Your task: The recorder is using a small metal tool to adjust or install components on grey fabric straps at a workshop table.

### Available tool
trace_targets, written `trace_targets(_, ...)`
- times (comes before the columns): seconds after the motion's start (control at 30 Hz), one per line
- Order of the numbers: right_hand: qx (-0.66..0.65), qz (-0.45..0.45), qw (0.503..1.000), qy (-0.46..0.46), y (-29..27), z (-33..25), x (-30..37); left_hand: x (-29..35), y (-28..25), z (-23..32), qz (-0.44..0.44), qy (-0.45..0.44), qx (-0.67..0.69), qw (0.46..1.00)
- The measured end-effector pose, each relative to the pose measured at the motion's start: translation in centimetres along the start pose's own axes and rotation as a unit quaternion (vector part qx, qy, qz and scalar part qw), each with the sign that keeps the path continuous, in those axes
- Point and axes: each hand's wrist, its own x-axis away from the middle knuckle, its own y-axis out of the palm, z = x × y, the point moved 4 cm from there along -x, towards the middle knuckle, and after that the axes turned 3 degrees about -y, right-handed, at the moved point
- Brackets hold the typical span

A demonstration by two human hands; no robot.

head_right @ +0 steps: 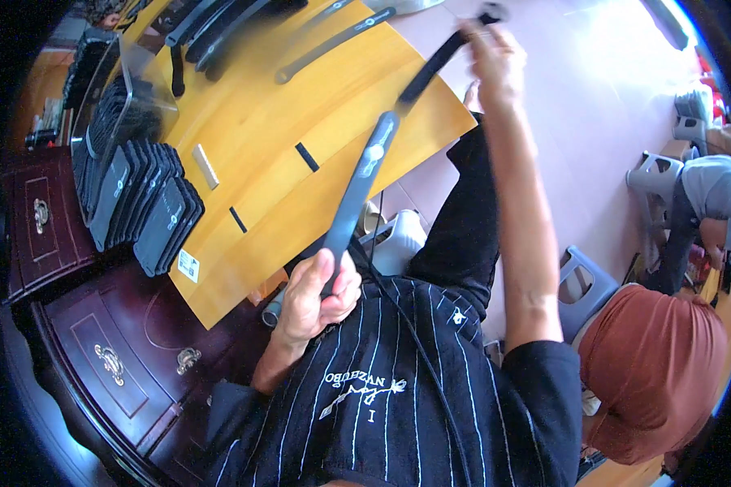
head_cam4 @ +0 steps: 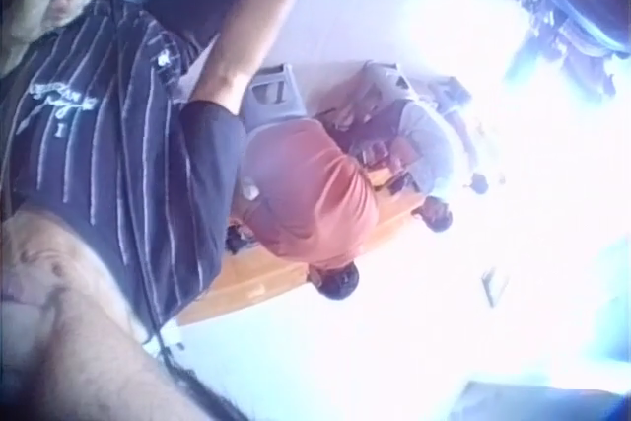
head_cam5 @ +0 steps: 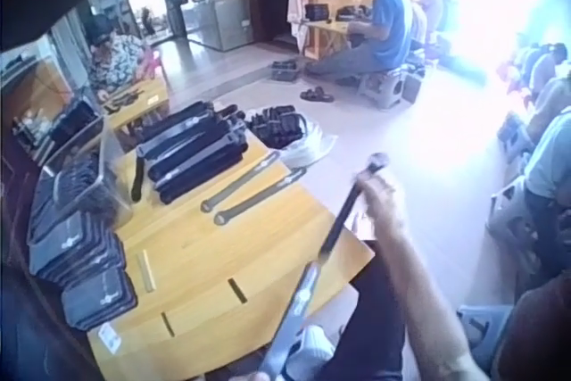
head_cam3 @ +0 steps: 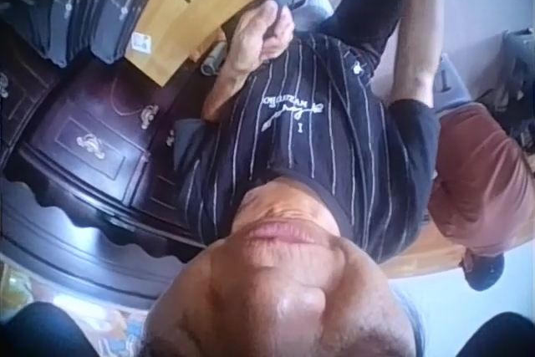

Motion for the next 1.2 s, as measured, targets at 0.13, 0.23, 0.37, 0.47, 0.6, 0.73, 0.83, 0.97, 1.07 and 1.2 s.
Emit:
trace_targets(0.13,0.0,0.226,0.971,-0.081,-9.7,2.2,-7.3,1.4,-2.3,0.9,0.005,0.085,0.075,0.994)
trace_targets(0.23,0.17,0.194,0.935,-0.245,-6.6,-1.4,-3.6,0.8,-3.6,1.8,0.072,0.117,0.067,0.988)
trace_targets(0.37,0.36,0.064,0.837,-0.408,1.4,-1.8,1.3,-0.6,-3.3,2.6,0.044,0.134,0.079,0.987)
trace_targets(0.47,0.401,-0.067,0.841,-0.357,5.9,-1.4,4.7,-1.0,-3.0,3.2,0.043,0.147,0.093,0.984)
trace_targets(0.6,0.395,-0.143,0.831,-0.365,8.9,-2.6,7.4,-1.0,-3.9,3.1,0.047,0.16,0.085,0.982)
trace_targets(0.73,0.376,-0.184,0.841,-0.344,10.7,-2.0,7.5,-1.3,-4.1,2.9,0.034,0.177,0.082,0.98)
trace_targets(0.83,0.364,-0.198,0.852,-0.321,11.5,-2.4,7.8,-1.2,-4.4,3.1,0.039,0.196,0.083,0.976)
trace_targets(0.97,0.317,-0.228,0.864,-0.319,12.2,-3.3,9.0,-1.0,-4.9,3.5,0.035,0.214,0.075,0.973)
trace_targets(1.07,0.296,-0.248,0.874,-0.294,11.4,-4.0,9.2,-0.9,-4.4,3.2,0.035,0.207,0.089,0.974)
trace_targets(1.2,0.283,-0.266,0.886,-0.254,11.2,-3.7,9.0,-0.9,-4.0,3.0,0.034,0.211,0.074,0.974)
